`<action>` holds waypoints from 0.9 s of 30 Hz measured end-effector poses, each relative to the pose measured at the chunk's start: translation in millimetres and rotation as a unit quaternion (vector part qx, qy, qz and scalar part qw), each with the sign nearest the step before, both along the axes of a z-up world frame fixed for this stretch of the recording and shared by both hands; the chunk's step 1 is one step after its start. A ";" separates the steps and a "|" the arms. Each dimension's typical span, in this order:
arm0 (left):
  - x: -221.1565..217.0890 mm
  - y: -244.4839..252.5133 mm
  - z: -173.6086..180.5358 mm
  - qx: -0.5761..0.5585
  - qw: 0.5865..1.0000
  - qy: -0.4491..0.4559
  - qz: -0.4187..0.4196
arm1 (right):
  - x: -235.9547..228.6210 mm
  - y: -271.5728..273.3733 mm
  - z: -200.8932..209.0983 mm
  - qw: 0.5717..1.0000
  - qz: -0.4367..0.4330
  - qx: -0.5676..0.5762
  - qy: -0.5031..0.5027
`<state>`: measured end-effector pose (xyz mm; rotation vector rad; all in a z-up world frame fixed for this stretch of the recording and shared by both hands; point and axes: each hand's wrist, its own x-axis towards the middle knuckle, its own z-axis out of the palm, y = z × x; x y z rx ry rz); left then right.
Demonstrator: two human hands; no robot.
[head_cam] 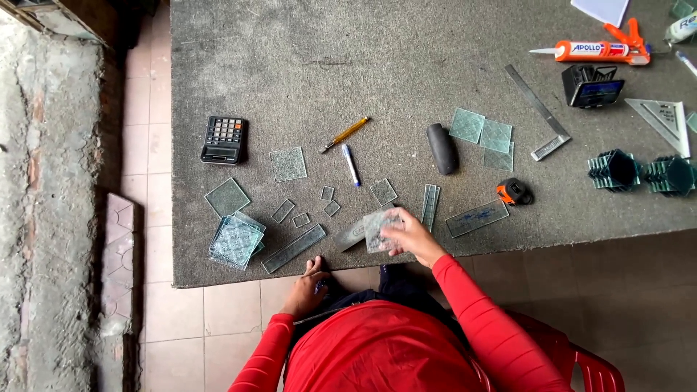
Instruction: Filing the sharp edges of small glass pieces using a whetstone on a workshop table.
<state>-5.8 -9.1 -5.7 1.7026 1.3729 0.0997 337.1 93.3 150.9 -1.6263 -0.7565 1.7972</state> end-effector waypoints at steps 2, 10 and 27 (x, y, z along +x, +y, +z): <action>-1.6 1.0 -2.0 -0.001 1.000 0.006 0.002 | 4.5 -5.4 -19.0 1.000 0.024 -0.005 0.012; -0.8 3.6 15.2 -0.007 1.000 -0.003 0.008 | -7.7 -21.5 -81.5 0.988 -0.093 -0.086 -0.089; -2.6 2.7 29.5 -0.010 0.999 -0.023 0.024 | -41.4 -34.8 -81.6 0.968 -0.192 -0.063 -0.148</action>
